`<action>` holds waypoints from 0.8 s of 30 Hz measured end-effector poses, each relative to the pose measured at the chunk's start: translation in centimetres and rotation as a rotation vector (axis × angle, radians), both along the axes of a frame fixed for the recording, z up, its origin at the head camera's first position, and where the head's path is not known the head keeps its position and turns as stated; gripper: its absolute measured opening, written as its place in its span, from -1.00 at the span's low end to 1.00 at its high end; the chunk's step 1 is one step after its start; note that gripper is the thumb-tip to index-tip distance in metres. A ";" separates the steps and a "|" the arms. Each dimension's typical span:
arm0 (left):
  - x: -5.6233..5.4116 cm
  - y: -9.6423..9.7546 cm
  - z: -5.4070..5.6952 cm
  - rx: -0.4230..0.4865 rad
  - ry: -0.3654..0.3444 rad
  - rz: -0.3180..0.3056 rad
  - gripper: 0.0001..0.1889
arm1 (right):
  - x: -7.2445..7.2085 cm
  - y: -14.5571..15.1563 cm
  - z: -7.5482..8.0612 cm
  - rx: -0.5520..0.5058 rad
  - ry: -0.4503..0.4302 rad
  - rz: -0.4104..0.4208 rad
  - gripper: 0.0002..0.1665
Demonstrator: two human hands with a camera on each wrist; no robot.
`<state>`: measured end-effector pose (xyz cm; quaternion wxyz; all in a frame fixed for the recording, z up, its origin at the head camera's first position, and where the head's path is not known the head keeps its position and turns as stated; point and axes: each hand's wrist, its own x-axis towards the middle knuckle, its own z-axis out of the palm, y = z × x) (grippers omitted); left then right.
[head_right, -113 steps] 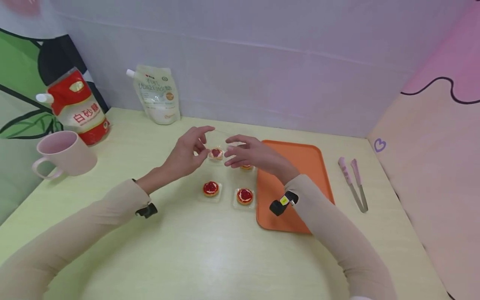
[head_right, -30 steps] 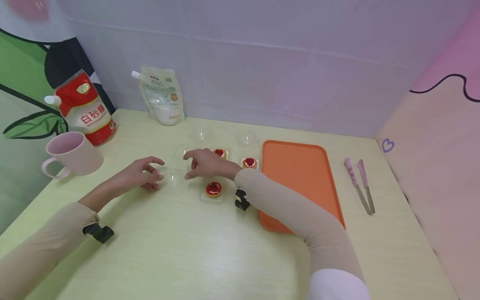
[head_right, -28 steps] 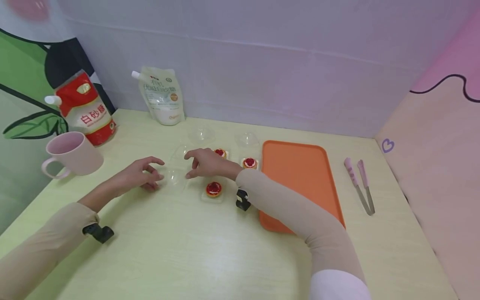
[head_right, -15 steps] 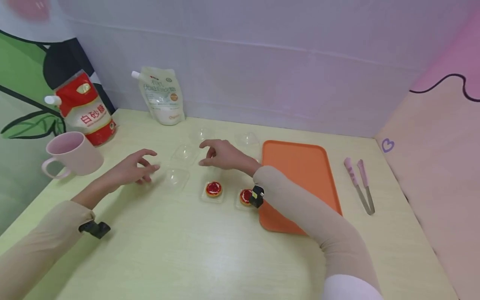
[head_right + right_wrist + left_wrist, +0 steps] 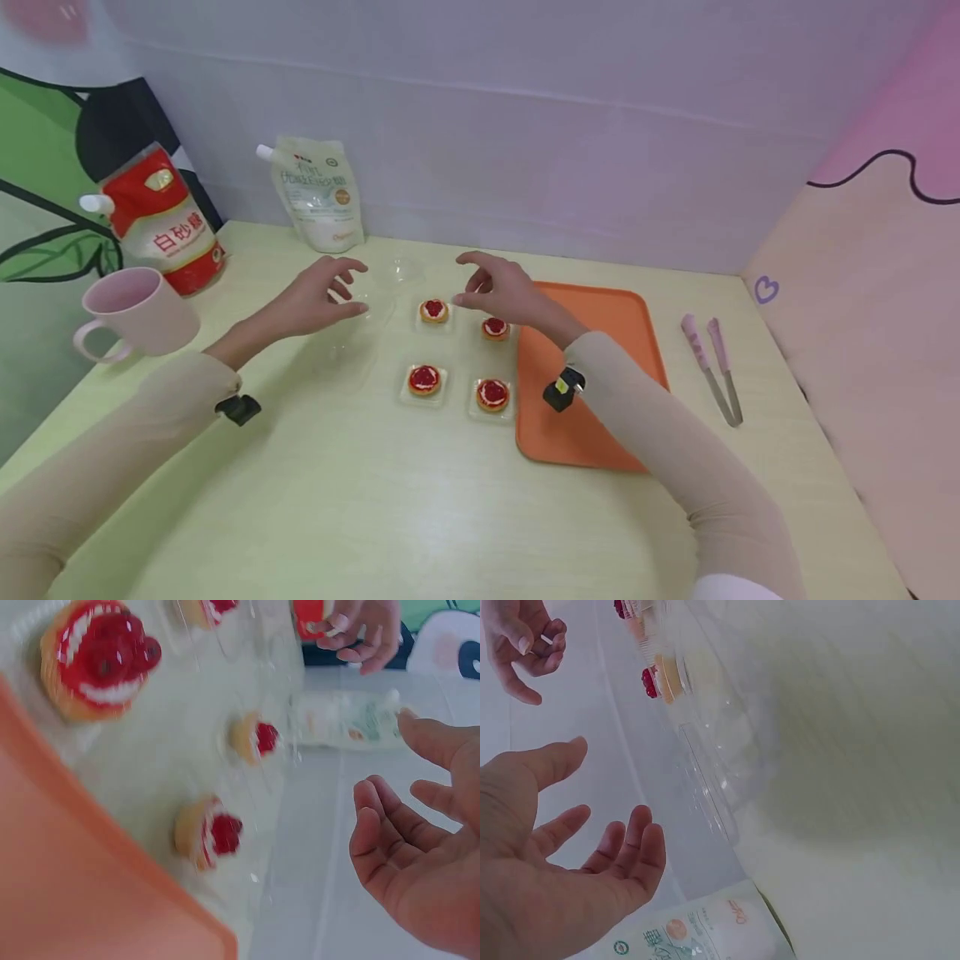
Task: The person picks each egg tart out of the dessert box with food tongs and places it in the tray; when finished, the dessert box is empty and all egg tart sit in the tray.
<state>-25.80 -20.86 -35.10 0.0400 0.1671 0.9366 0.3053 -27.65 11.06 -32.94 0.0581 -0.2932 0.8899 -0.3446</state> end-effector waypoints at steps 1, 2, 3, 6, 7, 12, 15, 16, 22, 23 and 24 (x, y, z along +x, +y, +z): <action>-0.4 0.6 0.0 0.000 0.005 -0.027 -0.36 | 0.0 0.8 0.3 -0.005 0.011 -0.018 -0.28; -0.7 1.2 0.1 -0.004 0.009 -0.052 -0.35 | 0.0 1.6 0.5 -0.009 0.023 -0.036 -0.27; -1.2 1.7 0.0 -0.014 0.012 -0.076 -0.34 | 0.0 2.4 0.8 -0.019 0.030 -0.056 -0.26; -2.4 3.2 -0.2 -0.047 0.008 -0.152 -0.29 | 0.1 4.9 1.4 -0.039 0.027 -0.112 -0.21; -2.8 3.6 -0.3 -0.062 0.003 -0.177 -0.28 | 0.1 5.8 1.5 -0.039 0.025 -0.131 -0.19; -4.3 6.0 -0.7 -0.176 -0.048 -0.263 -0.18 | 0.7 9.6 1.3 0.024 -0.015 -0.199 -0.09; -5.0 7.2 -1.1 -0.266 -0.049 -0.281 -0.13 | 1.1 11.9 1.1 0.109 -0.033 -0.218 -0.03; -5.2 7.6 -1.1 -0.290 -0.052 -0.281 -0.12 | 1.2 12.7 1.0 0.141 -0.036 -0.224 -0.01; -5.7 8.8 -0.9 -0.376 -0.083 -0.255 -0.08 | 1.6 17.2 0.7 0.290 -0.075 -0.271 0.04; -5.8 8.9 -0.9 -0.384 -0.086 -0.256 -0.09 | 1.6 17.9 0.6 0.305 -0.088 -0.276 0.03; -5.8 9.0 -0.8 -0.391 -0.090 -0.256 -0.09 | 1.7 18.7 0.6 0.316 -0.100 -0.278 0.02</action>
